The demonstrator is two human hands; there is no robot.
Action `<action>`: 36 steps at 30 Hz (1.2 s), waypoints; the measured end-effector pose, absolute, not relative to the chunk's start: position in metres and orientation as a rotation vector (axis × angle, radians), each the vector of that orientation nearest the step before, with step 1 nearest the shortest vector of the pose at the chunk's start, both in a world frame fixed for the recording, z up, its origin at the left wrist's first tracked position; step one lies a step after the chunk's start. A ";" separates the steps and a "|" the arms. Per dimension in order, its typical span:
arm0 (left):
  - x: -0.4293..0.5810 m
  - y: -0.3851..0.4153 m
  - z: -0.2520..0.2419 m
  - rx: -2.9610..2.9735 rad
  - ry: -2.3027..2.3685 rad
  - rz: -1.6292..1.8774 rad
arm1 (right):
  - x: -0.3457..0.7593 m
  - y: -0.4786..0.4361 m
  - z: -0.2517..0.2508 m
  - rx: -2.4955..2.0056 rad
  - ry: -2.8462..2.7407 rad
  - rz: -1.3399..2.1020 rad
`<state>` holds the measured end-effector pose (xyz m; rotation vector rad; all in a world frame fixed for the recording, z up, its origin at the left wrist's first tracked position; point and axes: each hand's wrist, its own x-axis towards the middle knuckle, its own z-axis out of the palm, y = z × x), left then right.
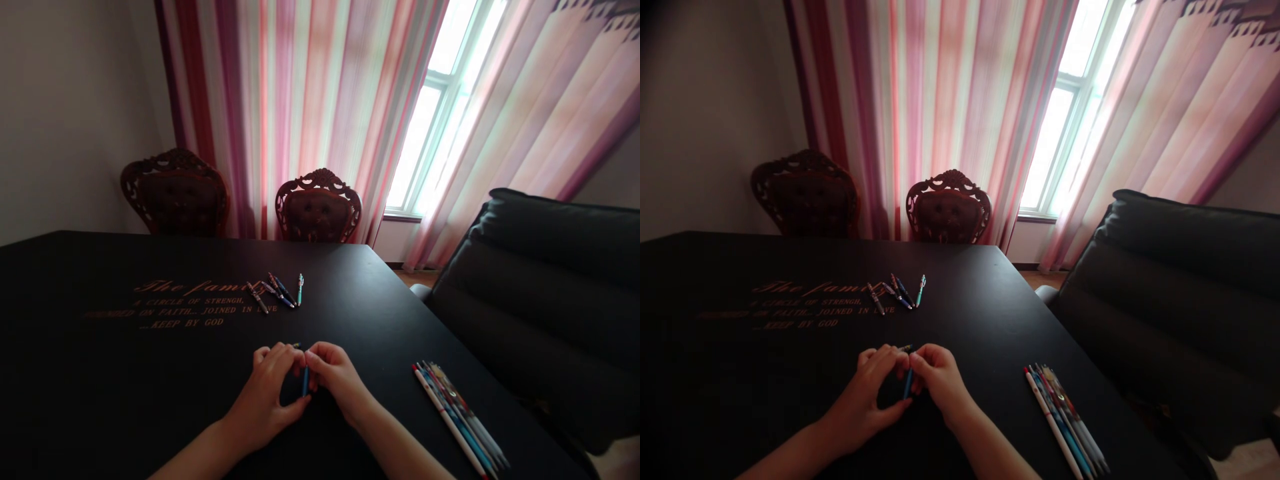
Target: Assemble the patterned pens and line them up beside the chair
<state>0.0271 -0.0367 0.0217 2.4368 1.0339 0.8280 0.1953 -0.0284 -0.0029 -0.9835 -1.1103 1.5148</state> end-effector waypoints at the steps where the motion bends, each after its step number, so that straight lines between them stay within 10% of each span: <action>1: 0.027 -0.036 0.021 2.440 1.035 0.826 | 0.195 -0.028 -0.003 -0.988 -1.119 1.503; 36: 0.030 -0.033 0.020 2.470 1.007 0.813 | 0.196 -0.027 0.002 -1.082 -1.119 1.334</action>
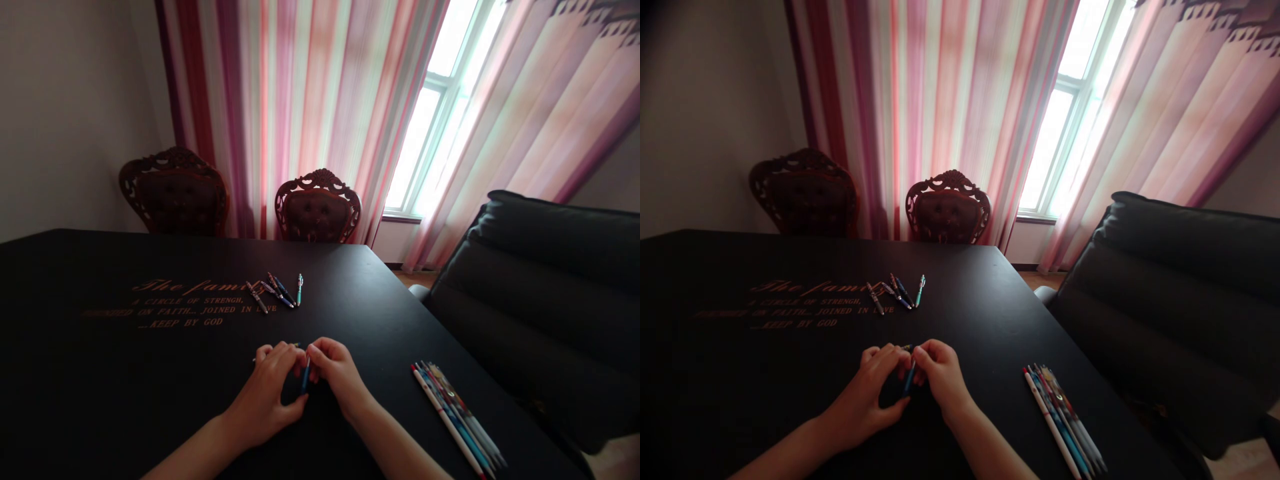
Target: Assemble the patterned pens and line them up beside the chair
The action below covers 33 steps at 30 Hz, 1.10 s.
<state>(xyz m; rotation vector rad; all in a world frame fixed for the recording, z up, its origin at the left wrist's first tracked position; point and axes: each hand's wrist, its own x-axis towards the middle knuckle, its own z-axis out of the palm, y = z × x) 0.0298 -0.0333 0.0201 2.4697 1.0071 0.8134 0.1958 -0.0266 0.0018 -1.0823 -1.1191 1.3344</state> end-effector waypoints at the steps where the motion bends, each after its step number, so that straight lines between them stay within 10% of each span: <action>1: 0.030 -0.033 0.020 2.467 1.007 0.817 | 0.196 -0.027 0.002 -1.082 -1.120 1.333; 33: 0.027 -0.039 0.024 2.549 0.901 0.740 | 0.227 -0.009 0.003 -0.985 -0.811 1.175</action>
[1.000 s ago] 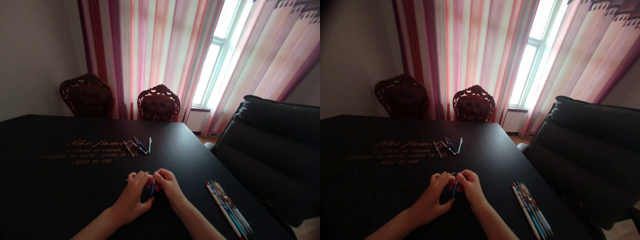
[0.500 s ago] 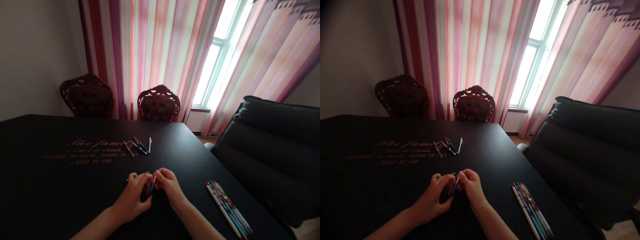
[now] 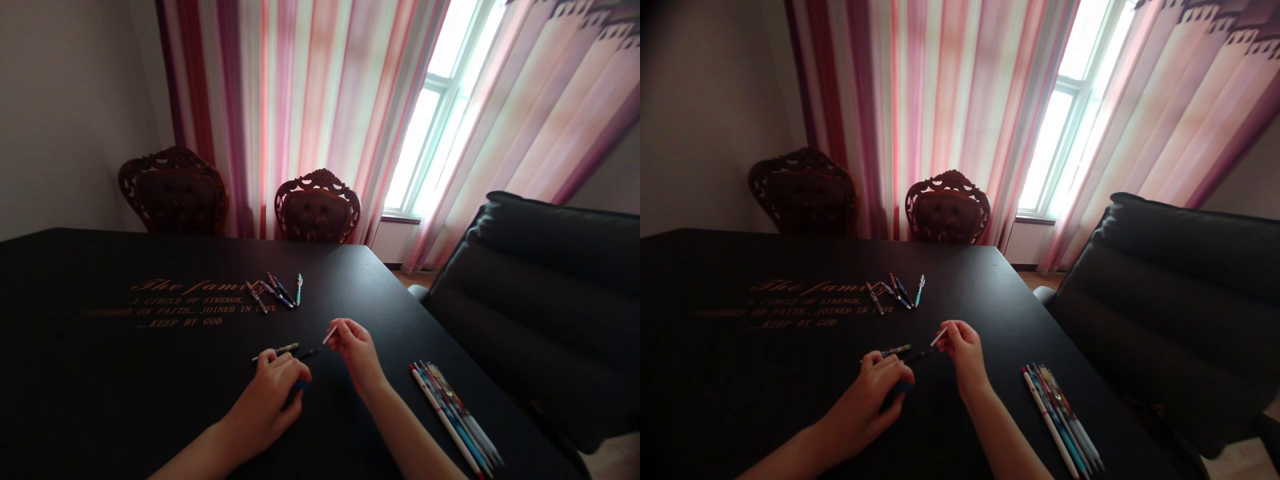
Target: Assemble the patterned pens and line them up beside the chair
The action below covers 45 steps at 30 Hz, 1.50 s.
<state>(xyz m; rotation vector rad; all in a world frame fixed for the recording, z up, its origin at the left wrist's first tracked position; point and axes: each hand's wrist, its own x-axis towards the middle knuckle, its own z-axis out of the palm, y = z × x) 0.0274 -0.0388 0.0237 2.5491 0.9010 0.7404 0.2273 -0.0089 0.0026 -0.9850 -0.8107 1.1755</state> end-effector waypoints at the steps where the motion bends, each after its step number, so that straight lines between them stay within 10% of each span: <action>1: 0.027 -0.038 0.022 2.555 0.926 0.759 | 0.234 -0.007 0.004 -1.001 -0.806 1.145; 45: 0.003 -0.022 0.013 2.348 1.258 0.843 | 0.248 -0.024 0.021 -1.211 -1.851 0.788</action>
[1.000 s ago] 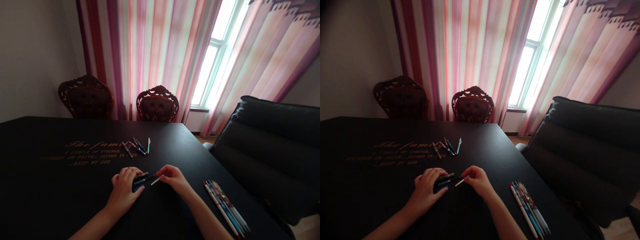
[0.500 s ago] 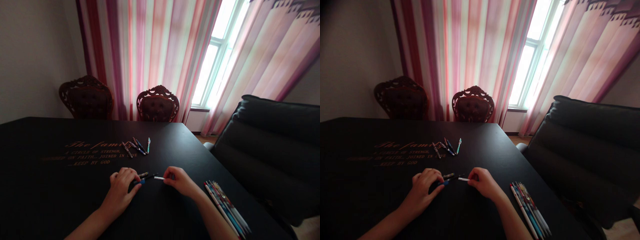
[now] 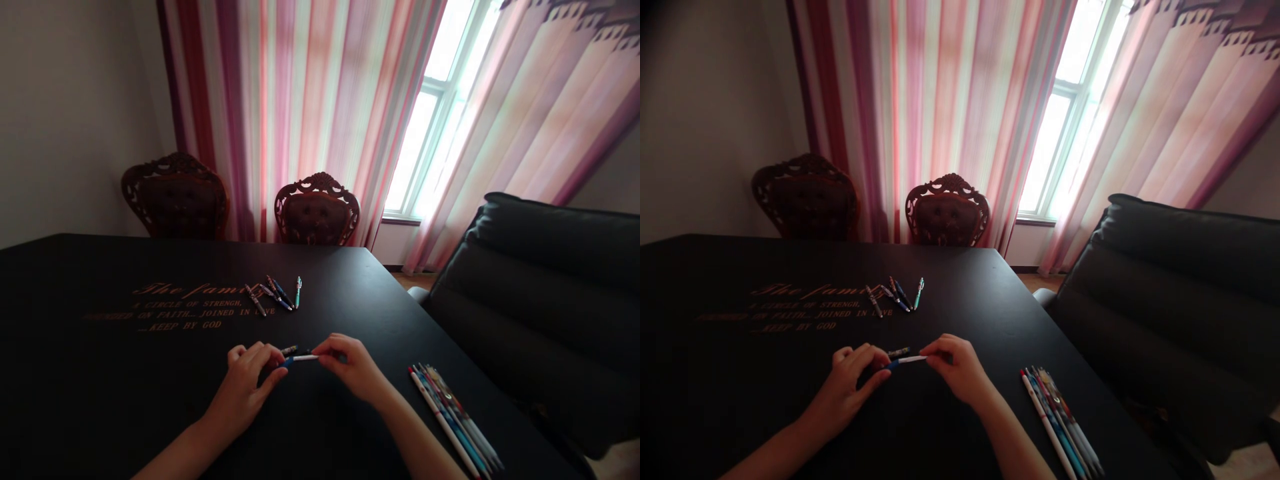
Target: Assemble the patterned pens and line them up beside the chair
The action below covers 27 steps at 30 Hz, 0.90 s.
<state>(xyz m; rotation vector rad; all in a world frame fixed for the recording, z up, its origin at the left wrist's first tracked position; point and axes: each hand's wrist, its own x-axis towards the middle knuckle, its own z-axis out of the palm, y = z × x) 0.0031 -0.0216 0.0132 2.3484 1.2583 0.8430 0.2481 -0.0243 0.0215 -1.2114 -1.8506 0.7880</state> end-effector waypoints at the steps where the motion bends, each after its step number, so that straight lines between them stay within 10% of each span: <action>1: 0.003 -0.022 0.013 2.341 1.258 0.845 | 0.249 -0.023 0.022 -1.189 -1.815 0.804; 27: 0.003 -0.021 0.015 2.062 1.305 0.978 | 0.249 -0.023 0.024 -1.059 -1.371 1.129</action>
